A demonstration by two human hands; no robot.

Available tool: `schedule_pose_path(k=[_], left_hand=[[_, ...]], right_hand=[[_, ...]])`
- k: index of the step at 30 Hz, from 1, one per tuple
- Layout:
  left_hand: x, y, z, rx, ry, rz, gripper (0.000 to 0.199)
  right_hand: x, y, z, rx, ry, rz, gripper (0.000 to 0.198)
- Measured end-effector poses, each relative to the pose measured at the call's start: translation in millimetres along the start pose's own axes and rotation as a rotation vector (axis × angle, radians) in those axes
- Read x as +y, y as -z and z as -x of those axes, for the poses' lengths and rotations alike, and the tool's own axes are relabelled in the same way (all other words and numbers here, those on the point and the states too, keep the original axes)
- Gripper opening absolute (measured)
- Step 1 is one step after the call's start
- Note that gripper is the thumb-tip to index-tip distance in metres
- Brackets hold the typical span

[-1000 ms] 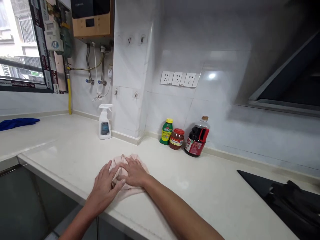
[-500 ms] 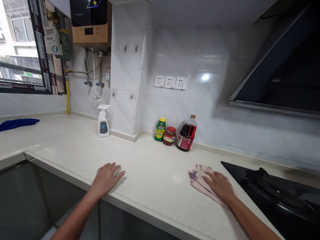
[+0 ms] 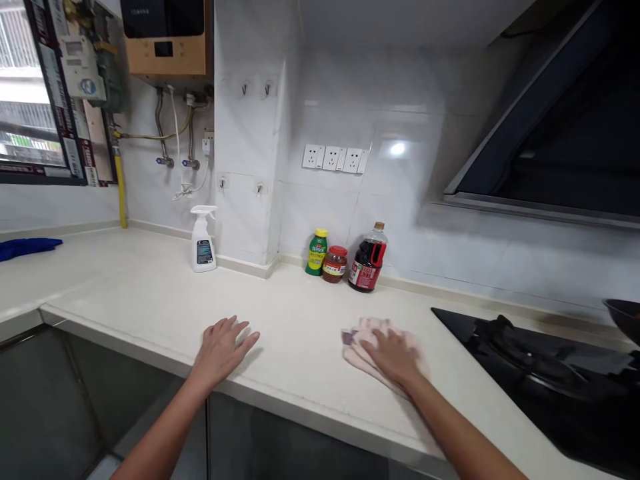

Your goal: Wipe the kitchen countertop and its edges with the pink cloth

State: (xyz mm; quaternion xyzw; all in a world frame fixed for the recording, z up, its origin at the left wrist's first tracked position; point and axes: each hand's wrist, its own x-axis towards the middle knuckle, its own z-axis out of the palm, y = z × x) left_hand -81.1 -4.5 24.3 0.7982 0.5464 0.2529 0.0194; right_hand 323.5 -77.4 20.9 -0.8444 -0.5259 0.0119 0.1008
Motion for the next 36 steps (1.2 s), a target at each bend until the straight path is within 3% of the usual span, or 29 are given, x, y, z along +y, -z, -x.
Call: schedule_pose_path(k=[4, 7, 10, 13, 16, 19, 23, 27, 31, 33, 36], left_hand=[[-1, 2, -1, -0.008, 0.035, 0.033, 0.06], [-3, 3, -3, 0.0, 0.067, 0.053, 0.059], [-8, 2, -6, -0.008, 0.095, 0.083, 0.058], [-13, 0, -10, -0.02, 0.094, 0.093, 0.057], [-15, 0, -11, -0.031, 0.092, 0.072, 0.058], [-13, 1, -10, -0.053, 0.109, 0.05, 0.059], [-11, 1, -10, -0.054, 0.097, 0.005, 0.061], [-12, -2, -12, -0.063, 0.083, -0.02, 0.062], [-12, -3, -11, -0.073, 0.062, -0.042, 0.064], [-10, -3, -11, -0.089, 0.057, -0.062, 0.065], [-7, -4, -12, -0.099, 0.038, -0.098, 0.065]], right_hand=[[-120, -10, 10, -0.093, 0.271, -0.08, 0.079], [-189, -14, 40, -0.172, 0.492, -0.125, 0.082], [-223, -13, 77, -0.237, 0.708, -0.174, 0.081], [-220, -7, 99, -0.272, 0.855, -0.245, 0.079], [-190, -1, 97, -0.272, 0.847, -0.234, 0.069], [-137, 4, 80, -0.221, 0.729, -0.207, 0.059], [-30, 8, 64, -0.087, 0.456, -0.15, 0.057], [96, 13, 76, 0.029, 0.19, -0.049, 0.058], [194, 6, 98, 0.116, 0.087, 0.11, 0.058], [217, 1, 109, 0.147, 0.088, 0.161, 0.06], [209, -3, 127, 0.169, 0.006, 0.158, 0.063]])
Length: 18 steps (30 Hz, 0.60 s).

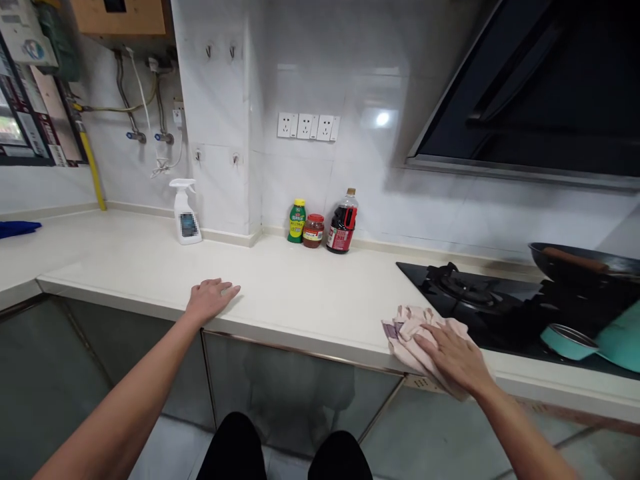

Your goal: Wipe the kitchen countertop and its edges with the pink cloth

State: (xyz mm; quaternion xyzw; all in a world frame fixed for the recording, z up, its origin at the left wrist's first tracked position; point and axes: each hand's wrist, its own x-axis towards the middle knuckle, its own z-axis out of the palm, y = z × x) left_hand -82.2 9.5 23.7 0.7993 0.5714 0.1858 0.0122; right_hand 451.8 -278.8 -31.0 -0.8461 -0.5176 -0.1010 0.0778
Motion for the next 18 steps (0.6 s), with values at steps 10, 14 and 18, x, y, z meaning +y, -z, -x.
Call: schedule_pose_path(k=[10, 14, 18], left_hand=[[9, 3, 6, 0.044, 0.006, -0.009, 0.062], [7, 4, 7, 0.066, 0.022, 0.055, 0.059], [4, 8, 6, 0.08, 0.021, 0.067, 0.059]], right_hand=[[-228, 33, 39, -0.01, 0.385, -0.099, 0.082], [-330, 37, 42, 0.05, 0.59, -0.113, 0.079], [-410, 40, 35, 0.133, 0.694, -0.142, 0.06]])
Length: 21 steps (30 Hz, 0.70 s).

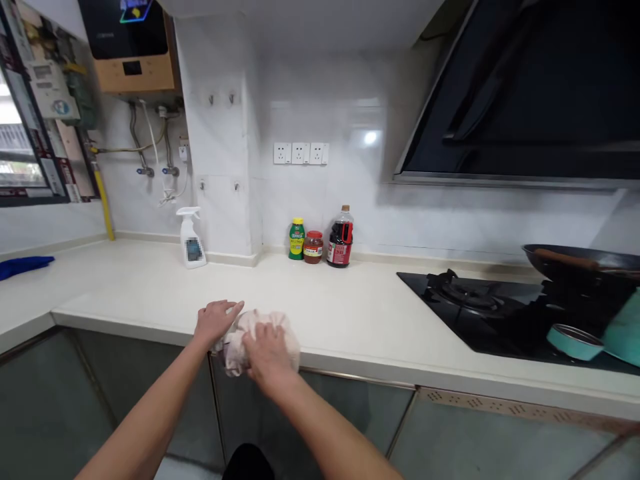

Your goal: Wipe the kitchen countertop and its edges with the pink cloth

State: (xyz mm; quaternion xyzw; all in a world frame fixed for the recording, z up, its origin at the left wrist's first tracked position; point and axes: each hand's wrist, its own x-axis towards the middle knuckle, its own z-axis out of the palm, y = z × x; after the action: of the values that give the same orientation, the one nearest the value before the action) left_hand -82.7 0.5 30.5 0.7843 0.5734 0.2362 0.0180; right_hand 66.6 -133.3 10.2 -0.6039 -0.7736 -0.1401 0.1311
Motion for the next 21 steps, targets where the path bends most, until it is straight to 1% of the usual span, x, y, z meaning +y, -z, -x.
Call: schedule_pose_path(k=[2, 4, 6, 8, 11, 15, 18, 21], left_hand=[[-1, 3, -2, -0.001, -0.005, 0.003, 0.059], [-2, 4, -4, -0.008, -0.007, 0.007, 0.059], [-4, 4, -6, -0.016, -0.003, -0.004, 0.059], [-5, 3, -8, -0.02, 0.004, -0.03, 0.059], [-8, 0, -11, -0.027, 0.018, -0.054, 0.063], [-8, 1, -14, -0.071, 0.038, -0.06, 0.067], [-7, 4, -14, -0.088, 0.046, -0.067, 0.068], [-5, 6, -14, -0.061, 0.048, -0.071, 0.066]], right_hand=[[-15, -6, -19, 0.047, 0.043, 0.004, 0.041], [-19, -13, -27, 0.096, 0.085, 0.014, 0.03], [-15, -21, -27, 0.142, 0.122, 0.031, 0.029], [-3, -30, -17, 0.19, 0.143, 0.052, 0.03], [28, -41, 8, 0.284, 0.141, 0.09, 0.031], [86, -51, 57, 0.459, 0.106, 0.157, 0.025], [134, -48, 99, 0.596, 0.094, 0.209, 0.023], [182, -37, 143, 0.679, 0.1, 0.246, 0.028]])
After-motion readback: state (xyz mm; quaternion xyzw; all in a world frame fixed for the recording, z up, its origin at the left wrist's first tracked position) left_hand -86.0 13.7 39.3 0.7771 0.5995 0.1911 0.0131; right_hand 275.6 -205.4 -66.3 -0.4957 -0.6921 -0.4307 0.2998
